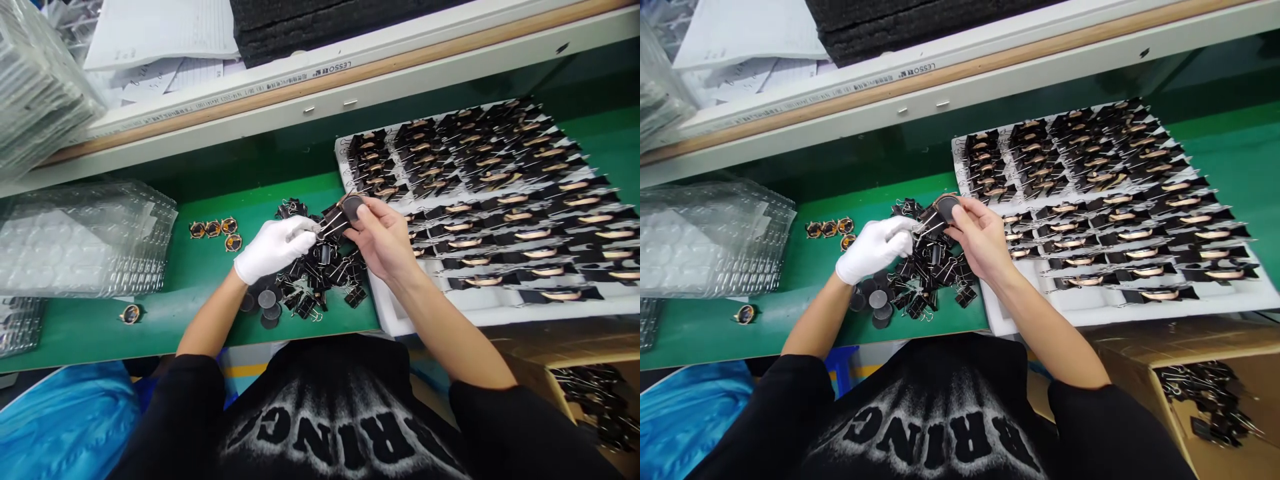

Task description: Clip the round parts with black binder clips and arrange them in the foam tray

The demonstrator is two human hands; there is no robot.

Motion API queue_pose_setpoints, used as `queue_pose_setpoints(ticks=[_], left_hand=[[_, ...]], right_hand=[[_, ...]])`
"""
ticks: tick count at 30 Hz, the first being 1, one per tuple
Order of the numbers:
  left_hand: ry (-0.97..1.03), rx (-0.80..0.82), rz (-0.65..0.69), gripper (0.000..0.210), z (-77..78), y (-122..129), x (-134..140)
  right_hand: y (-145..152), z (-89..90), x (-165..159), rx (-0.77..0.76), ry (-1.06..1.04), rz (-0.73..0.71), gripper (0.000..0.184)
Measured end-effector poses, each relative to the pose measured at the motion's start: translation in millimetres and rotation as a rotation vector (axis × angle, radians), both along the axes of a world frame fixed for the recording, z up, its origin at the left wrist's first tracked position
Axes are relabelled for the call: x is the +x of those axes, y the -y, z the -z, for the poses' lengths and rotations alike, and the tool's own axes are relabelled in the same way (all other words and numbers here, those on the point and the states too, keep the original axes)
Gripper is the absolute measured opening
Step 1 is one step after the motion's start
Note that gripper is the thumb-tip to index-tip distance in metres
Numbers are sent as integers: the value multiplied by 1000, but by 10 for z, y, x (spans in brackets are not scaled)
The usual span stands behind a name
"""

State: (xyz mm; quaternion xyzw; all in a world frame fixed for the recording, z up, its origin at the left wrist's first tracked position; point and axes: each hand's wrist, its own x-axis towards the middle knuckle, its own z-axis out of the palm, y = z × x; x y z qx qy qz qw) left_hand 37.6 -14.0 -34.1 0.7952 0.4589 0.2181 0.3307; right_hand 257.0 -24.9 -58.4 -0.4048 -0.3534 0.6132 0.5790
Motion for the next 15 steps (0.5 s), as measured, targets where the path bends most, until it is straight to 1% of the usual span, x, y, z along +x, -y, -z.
queue_pose_setpoints(ticks=[2,4,7,8,10,11,12,15], left_hand=[[-88,24,56,38,-51,-44,-90],[-242,55,112,34,-95,-69,-167],[-437,52,281,22,-137,-57,-215],[-471,73,345,23,-142,-41,-204],[-525,163,457,36,-134,4,-147],[-559,222,489,41,-121,29,-104],[-601,279,500,41,-102,53,-59],[-714,377,481,27,-44,101,42]], right_hand=[[-21,-14,38,-23,-41,3,40],[-37,-29,74,-57,-66,24,39],[-43,-47,97,-108,-57,35,41],[-40,-48,95,-119,-50,24,42],[-33,-41,82,-124,-39,-7,44],[-30,-34,73,-120,-36,-24,43],[-28,-25,65,-114,-31,-39,43],[-29,-4,53,-95,-10,-59,42]])
